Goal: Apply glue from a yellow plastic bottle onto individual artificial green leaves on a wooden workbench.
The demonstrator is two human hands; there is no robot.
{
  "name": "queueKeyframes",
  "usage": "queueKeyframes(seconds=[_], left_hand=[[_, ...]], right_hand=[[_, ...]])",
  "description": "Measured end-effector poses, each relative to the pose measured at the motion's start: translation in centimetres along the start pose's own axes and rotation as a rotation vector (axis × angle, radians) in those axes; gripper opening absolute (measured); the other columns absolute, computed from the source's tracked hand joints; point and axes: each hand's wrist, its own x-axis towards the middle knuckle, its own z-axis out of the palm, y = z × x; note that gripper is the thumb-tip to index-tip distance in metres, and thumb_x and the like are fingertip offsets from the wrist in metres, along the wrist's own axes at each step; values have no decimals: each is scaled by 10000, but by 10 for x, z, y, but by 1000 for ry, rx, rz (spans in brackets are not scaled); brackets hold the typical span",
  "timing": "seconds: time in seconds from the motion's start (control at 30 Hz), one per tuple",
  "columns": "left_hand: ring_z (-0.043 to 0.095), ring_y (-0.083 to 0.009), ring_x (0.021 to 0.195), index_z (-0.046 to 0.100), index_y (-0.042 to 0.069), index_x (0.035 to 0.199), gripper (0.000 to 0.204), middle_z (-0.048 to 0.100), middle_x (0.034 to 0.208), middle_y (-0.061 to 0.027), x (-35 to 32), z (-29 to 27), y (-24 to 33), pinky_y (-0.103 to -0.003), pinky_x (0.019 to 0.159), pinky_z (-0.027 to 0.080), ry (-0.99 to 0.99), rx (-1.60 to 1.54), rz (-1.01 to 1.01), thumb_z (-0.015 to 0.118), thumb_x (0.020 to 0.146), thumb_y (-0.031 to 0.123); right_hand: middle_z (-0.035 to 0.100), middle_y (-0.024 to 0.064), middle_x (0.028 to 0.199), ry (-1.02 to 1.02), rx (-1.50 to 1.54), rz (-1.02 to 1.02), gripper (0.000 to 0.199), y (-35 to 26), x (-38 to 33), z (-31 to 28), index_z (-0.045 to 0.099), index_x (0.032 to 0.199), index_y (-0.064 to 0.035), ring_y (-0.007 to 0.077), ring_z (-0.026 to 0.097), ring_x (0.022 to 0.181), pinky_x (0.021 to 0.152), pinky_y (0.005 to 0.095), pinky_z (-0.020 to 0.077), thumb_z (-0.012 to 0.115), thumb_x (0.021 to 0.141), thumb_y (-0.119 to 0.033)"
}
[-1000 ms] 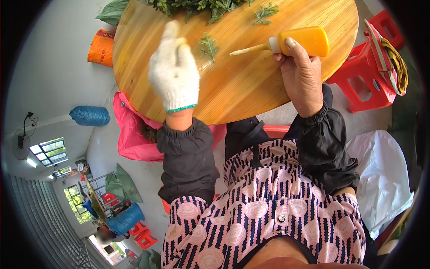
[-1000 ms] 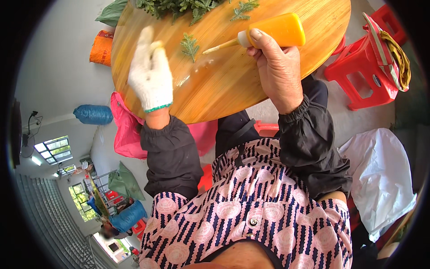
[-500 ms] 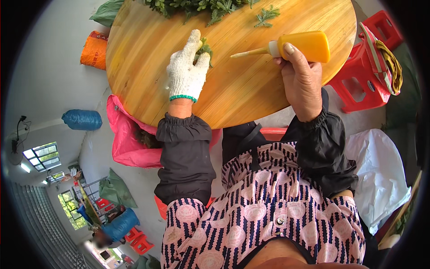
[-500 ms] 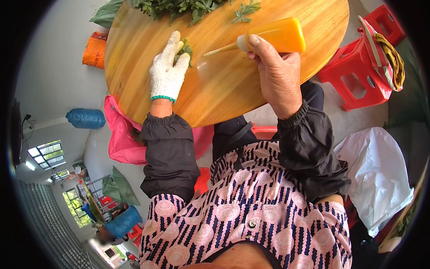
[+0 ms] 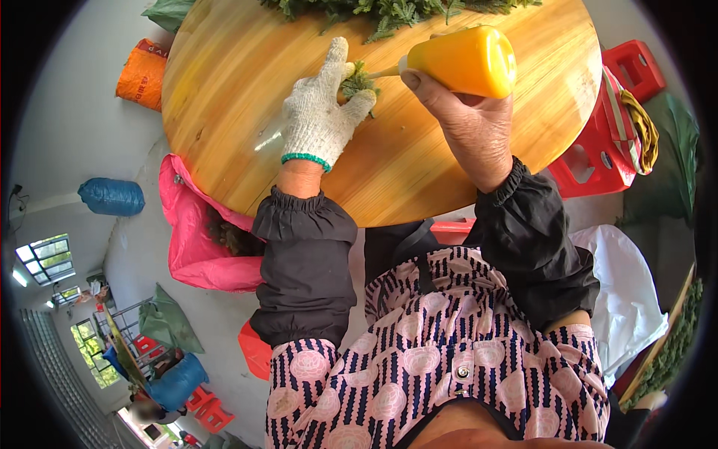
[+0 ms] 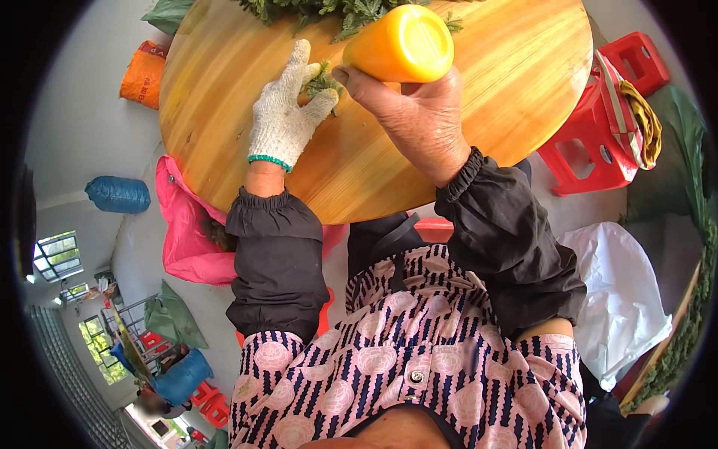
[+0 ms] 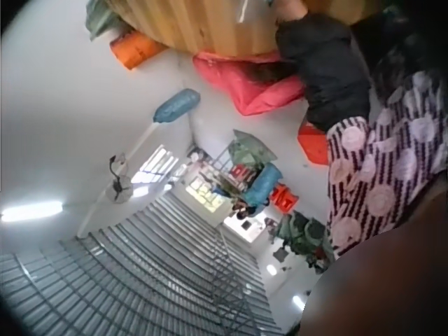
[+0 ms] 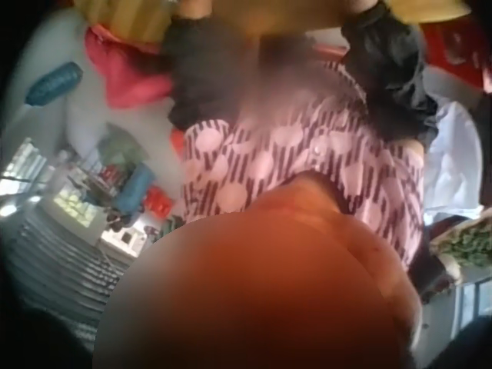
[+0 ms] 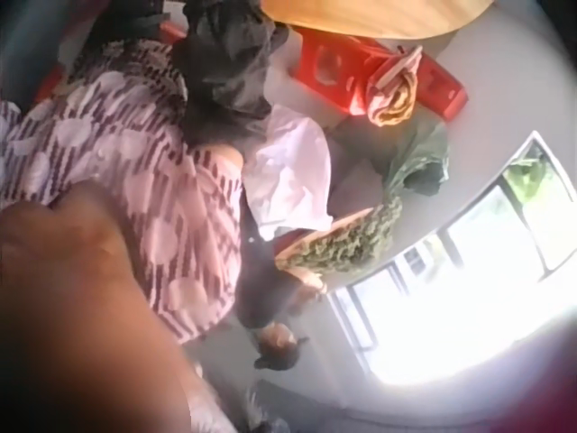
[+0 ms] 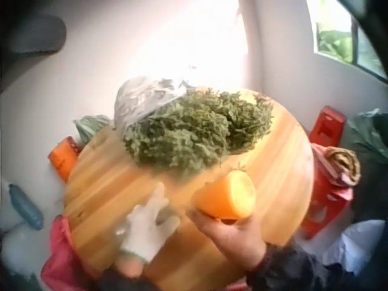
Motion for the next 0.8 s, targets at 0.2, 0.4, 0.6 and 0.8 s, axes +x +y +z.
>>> queueKeyframes(seconds=[0.2, 0.4, 0.6, 0.8], left_hand=[[664, -344, 1047, 418, 156, 1558, 835, 742, 1202, -48, -2, 3, 10, -464, 944, 542, -10, 134, -18, 789, 847, 388], [666, -339, 1049, 427, 156, 1548, 810, 743, 1188, -52, -8, 6, 9, -466, 924, 549, 12, 197, 21, 769, 855, 400], [668, -355, 1042, 459, 148, 1518, 768, 748, 1150, -81, -8, 9, 10, -472, 903, 552, 10, 261, 39, 763, 859, 398], [673, -363, 1017, 474, 155, 1506, 747, 755, 1086, -88, -8, 14, 7, -488, 867, 560, 19, 273, 57, 759, 864, 409]], right_hand=[[751, 71, 1030, -30, -148, -65, 195, 7, -4, 5, 708, 1089, 13, 146, 722, 956, 860, 278, 573, 756, 900, 15], [752, 69, 1030, -28, -173, -81, 221, 12, -7, 10, 704, 1097, 15, 148, 725, 948, 852, 284, 582, 773, 887, 25], [752, 69, 1034, -44, -217, -97, 238, 13, -6, 10, 693, 1101, 11, 150, 726, 953, 855, 292, 588, 787, 882, 13], [753, 74, 1035, -40, -205, -54, 256, 14, -9, 9, 689, 1111, 13, 155, 731, 964, 866, 291, 589, 793, 877, 5]])
